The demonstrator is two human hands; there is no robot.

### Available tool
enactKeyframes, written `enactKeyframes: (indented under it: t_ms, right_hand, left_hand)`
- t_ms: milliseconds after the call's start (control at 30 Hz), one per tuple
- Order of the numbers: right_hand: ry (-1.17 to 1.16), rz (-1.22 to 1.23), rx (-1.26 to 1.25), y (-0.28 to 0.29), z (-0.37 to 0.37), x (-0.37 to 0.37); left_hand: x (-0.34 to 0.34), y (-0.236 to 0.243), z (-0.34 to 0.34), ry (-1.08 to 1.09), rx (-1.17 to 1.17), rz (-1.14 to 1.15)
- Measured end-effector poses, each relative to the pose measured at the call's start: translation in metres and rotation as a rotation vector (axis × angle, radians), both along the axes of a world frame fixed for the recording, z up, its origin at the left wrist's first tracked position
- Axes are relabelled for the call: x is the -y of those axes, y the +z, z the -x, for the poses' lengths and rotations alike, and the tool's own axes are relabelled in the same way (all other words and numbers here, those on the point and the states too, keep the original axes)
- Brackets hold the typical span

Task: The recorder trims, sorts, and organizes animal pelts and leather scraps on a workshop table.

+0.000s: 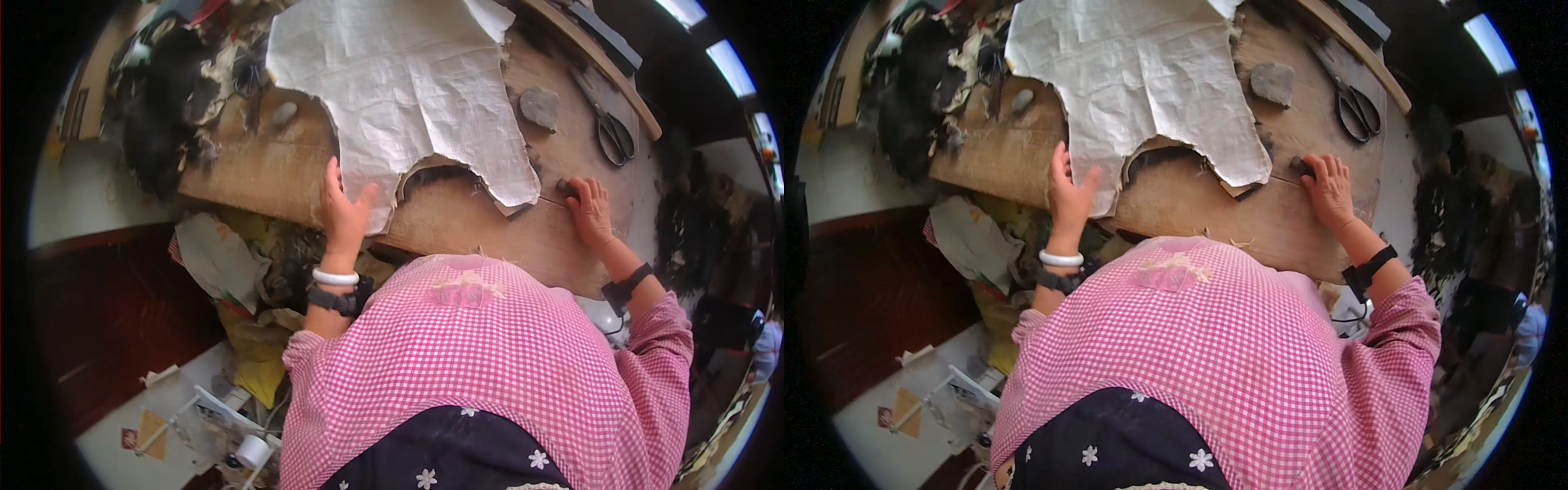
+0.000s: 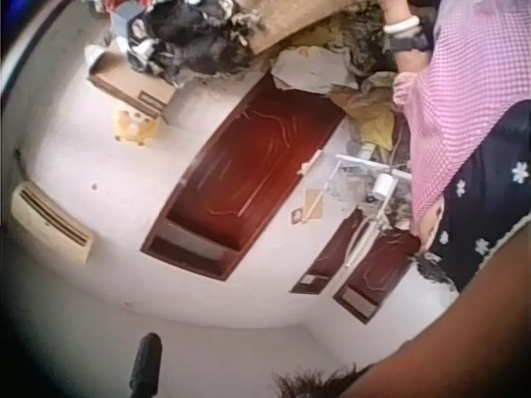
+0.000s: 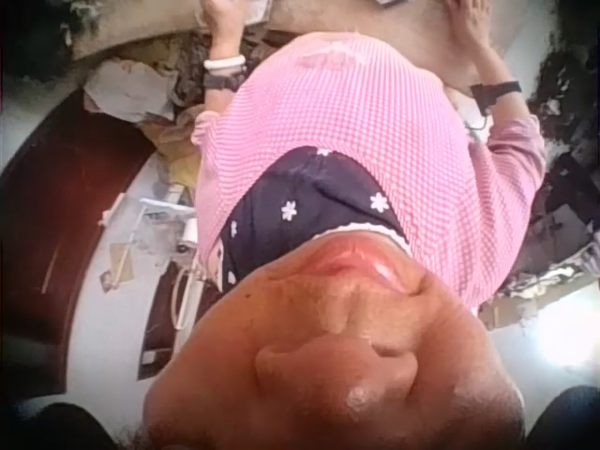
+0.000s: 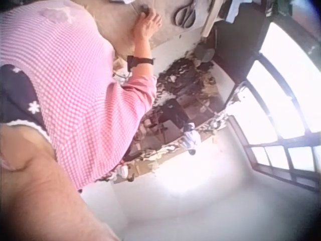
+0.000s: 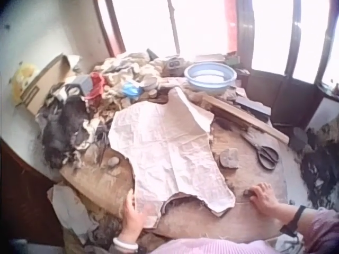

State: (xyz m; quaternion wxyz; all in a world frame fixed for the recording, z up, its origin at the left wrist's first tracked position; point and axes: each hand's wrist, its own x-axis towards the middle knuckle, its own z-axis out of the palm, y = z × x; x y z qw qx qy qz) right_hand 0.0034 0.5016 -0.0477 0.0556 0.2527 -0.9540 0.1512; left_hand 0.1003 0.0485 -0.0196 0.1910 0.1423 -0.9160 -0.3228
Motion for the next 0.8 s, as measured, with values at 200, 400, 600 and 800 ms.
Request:
enactKeyframes:
  t_ms: [200,400,600,800]
  right_hand:
    - [0.020,-0.021,0.011,0.004,0.002,0.003]
    - [0.070,0.178,0.207,0.038,0.016,0.015]
    - [0.221,0.314,0.275,0.082,-0.005,0.073]
    - [0.436,0.278,0.182,0.097,-0.011,0.099]
  left_hand:
    - [-0.002,0.047,0.010,-0.004,0.133,-0.243]
    - [-0.039,0.076,0.045,-0.256,-0.212,-0.184]
    - [-0.076,0.108,0.055,-0.271,-0.253,-0.279]
    - [-0.085,0.115,0.040,-0.305,-0.332,-0.550]
